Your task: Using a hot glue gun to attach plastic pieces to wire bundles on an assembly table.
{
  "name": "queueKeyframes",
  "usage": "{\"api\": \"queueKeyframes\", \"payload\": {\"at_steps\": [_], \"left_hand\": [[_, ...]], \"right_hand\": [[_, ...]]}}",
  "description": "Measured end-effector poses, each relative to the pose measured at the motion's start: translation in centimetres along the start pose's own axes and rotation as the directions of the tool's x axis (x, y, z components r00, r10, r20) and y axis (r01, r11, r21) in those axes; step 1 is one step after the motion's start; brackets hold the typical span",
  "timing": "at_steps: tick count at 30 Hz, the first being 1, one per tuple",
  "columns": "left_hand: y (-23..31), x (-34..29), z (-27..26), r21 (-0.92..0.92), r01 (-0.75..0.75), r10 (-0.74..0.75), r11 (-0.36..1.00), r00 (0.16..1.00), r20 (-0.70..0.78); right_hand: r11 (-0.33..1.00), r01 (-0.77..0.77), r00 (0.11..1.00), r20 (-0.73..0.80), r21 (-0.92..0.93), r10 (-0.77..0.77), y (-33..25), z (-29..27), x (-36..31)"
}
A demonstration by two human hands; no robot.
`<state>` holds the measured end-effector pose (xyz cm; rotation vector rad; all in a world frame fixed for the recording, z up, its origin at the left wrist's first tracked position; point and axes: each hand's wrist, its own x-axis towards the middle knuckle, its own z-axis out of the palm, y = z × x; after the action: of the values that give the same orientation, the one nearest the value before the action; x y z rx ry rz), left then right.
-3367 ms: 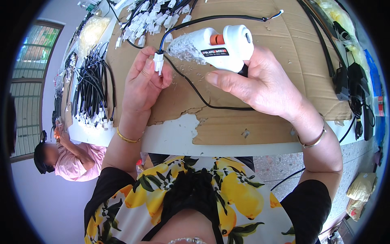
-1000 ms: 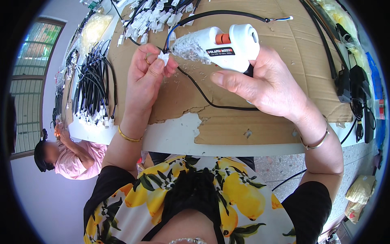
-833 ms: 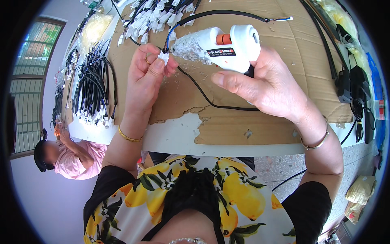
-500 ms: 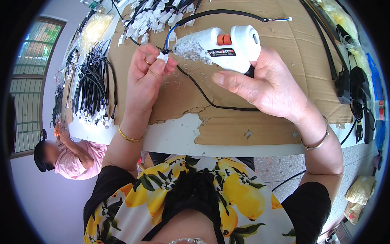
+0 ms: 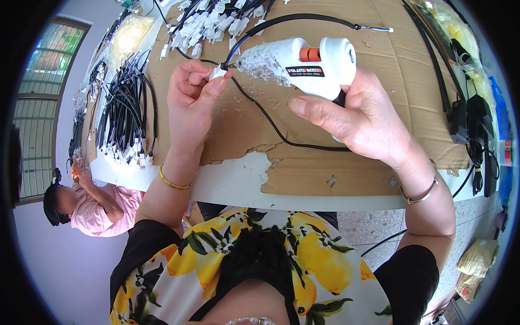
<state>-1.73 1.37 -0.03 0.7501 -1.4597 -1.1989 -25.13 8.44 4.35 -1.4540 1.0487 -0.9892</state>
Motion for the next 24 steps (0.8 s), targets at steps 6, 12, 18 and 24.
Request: {"api": "queueKeyframes", "payload": {"at_steps": [6,12,18,24], "left_hand": [[0.11,-0.04,0.15,0.181,-0.072,0.086,0.981,0.994,-0.067],[0.14,-0.23,0.0,0.323,-0.097,0.122,0.941,0.991,-0.058],[-0.04,-0.1,0.39,0.422,-0.224,0.274,0.878,0.96,-0.061],[0.11,-0.22,0.4,0.464,-0.23,0.282,0.855,0.959,-0.043]], "right_hand": [[0.993,0.107,0.99,-0.096,0.049,-0.102,0.51,0.8,0.12],[0.984,0.166,0.984,-0.059,-0.07,-0.17,0.82,0.53,0.11],[0.963,0.196,0.98,-0.002,-0.185,-0.2,0.65,0.27,0.15],[0.972,0.192,0.978,-0.051,-0.138,-0.201,0.63,0.62,0.19]]}}
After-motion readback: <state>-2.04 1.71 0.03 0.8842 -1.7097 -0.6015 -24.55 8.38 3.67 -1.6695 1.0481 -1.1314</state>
